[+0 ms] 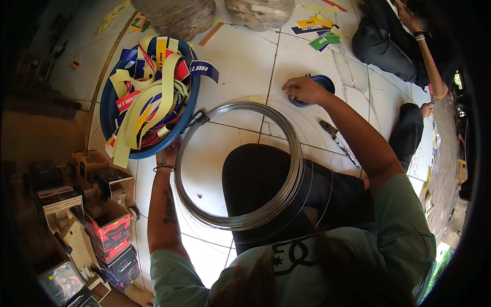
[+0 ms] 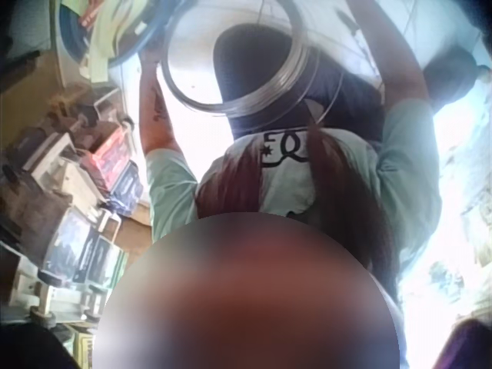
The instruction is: The person sits on the floor and repeatedly assembles small wire components. They pick a thin wire from a coil, insert a small metal piece, and use pliers to crimp it. The process is repeated multiple times with the finished pieces placed into a blue container.
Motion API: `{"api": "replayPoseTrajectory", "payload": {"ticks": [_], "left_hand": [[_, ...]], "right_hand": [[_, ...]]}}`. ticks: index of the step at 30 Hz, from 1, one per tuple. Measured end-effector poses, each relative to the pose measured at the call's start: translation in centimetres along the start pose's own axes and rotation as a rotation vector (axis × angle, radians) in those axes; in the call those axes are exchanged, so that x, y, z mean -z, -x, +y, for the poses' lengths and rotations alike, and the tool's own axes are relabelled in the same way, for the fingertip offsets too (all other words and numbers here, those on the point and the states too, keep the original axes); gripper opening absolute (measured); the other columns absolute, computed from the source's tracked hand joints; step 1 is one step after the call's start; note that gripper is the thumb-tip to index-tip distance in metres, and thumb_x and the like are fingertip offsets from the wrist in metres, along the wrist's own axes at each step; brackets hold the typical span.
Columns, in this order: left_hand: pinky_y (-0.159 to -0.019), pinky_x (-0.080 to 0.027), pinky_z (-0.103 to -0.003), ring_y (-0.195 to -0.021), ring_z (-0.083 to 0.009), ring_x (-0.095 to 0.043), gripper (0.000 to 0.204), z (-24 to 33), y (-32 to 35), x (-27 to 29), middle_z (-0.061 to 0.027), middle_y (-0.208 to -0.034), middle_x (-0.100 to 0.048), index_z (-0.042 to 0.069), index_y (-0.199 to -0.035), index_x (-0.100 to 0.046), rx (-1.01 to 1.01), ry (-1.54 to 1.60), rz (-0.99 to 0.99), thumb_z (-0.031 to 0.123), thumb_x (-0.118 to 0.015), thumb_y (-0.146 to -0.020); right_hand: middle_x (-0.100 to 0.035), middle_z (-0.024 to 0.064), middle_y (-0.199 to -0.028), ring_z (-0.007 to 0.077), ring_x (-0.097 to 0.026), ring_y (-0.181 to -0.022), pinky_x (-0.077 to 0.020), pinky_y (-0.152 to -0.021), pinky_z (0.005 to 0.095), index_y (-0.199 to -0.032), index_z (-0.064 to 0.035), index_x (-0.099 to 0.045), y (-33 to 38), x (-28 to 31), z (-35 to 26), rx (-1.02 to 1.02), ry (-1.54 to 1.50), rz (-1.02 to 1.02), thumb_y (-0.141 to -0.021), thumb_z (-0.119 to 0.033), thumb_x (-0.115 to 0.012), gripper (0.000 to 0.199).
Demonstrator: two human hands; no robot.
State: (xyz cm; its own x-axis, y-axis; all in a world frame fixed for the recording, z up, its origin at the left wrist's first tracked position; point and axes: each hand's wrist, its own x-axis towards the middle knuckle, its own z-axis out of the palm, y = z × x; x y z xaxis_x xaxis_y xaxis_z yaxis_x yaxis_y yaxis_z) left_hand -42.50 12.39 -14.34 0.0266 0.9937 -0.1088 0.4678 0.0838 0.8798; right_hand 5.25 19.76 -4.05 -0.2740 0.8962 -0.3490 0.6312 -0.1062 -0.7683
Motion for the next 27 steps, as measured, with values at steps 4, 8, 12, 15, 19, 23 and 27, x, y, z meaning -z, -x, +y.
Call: {"api": "replayPoseTrajectory", "payload": {"ticks": [4, 8, 12, 15, 19, 23, 27], "left_hand": [[-0.069, -0.046, -0.025, -0.07, -0.0135, -0.057, 0.006, 0.5, -0.1, -0.4, -0.0059, -0.074, -0.061, 0.002, -0.081, -0.058, 0.026, 0.432, 0.034, 0.006, -0.059, -0.077], [-0.075, -0.045, -0.025, -0.076, -0.0154, -0.059, 0.01, 1.1, 0.5, -0.3, -0.0072, -0.081, -0.063, 0.002, -0.083, -0.063, 0.014, 0.065, 0.03, 0.01, -0.06, -0.077], [-0.07, -0.046, -0.024, -0.075, -0.013, -0.059, 0.009, 1.2, 0.5, -0.5, -0.0046, -0.083, -0.065, 0.004, -0.083, -0.065, -0.071, -0.036, 0.061, 0.009, -0.06, -0.077], [-0.064, -0.046, -0.023, -0.071, -0.0116, -0.059, 0.008, 1.1, 0.4, -0.5, -0.0031, -0.081, -0.065, 0.006, -0.082, -0.065, -0.159, -0.027, 0.073, 0.009, -0.06, -0.077], [-0.06, -0.044, -0.022, -0.067, -0.0107, -0.057, 0.008, 1.9, 0.8, -0.5, -0.0024, -0.079, -0.065, 0.007, -0.083, -0.065, -0.017, 0.042, 0.064, 0.009, -0.06, -0.076], [-0.058, -0.043, -0.022, -0.063, -0.0097, -0.055, 0.01, 2.4, 0.7, -0.1, -0.0034, -0.078, -0.065, 0.005, -0.085, -0.064, -0.047, -0.119, 0.027, 0.006, -0.058, -0.077], [-0.067, -0.046, -0.027, -0.075, -0.0155, -0.06, 0.008, 1.9, 1.1, 0.9, -0.006, -0.08, -0.064, 0.003, -0.085, -0.061, 0.219, -0.009, -0.044, 0.007, -0.058, -0.078]], "right_hand": [[-0.06, 0.0111, -0.075, 0.0205, -0.059, -0.069, -0.0462, -0.065, 0.0293, -0.083, -0.0035, -0.063, 0.0, -0.9, -0.4, 0.202, 0.18, 0.081, -0.077, -0.016, -0.055, 0.016], [-0.06, 0.013, -0.077, 0.0269, -0.058, -0.073, -0.0455, -0.067, 0.0348, -0.078, -0.0043, -0.064, -0.1, -2.1, -1.1, 0.213, 0.4, -0.011, -0.076, -0.026, -0.056, 0.024], [-0.058, 0.0139, -0.075, 0.0294, -0.057, -0.073, -0.0442, -0.066, 0.0364, -0.075, -0.0034, -0.064, -0.9, -3.7, -1.6, 0.22, 0.473, -0.049, -0.074, -0.029, -0.058, 0.027], [-0.058, 0.0155, -0.074, 0.0316, -0.056, -0.073, -0.0446, -0.067, 0.0381, -0.073, -0.0038, -0.064, -1.7, -4.3, -1.6, 0.214, 0.458, -0.107, -0.072, -0.027, -0.057, 0.024], [-0.058, 0.0182, -0.072, 0.0342, -0.056, -0.071, -0.0451, -0.068, 0.0403, -0.071, -0.0024, -0.063, -1.8, -3.9, -1.4, 0.332, 0.558, -0.039, -0.07, -0.023, -0.055, 0.023], [-0.058, 0.019, -0.07, 0.0342, -0.056, -0.07, -0.0449, -0.067, 0.0412, -0.069, -0.0006, -0.061, -0.1, -1.9, -1.5, 0.273, 0.658, 0.06, -0.069, -0.022, -0.054, 0.023], [-0.058, 0.0179, -0.072, 0.0333, -0.056, -0.071, -0.0448, -0.069, 0.0409, -0.068, -0.0016, -0.062, 3.9, 1.8, -1.6, 0.087, 0.748, 0.135, -0.068, -0.019, -0.057, 0.018]]}}
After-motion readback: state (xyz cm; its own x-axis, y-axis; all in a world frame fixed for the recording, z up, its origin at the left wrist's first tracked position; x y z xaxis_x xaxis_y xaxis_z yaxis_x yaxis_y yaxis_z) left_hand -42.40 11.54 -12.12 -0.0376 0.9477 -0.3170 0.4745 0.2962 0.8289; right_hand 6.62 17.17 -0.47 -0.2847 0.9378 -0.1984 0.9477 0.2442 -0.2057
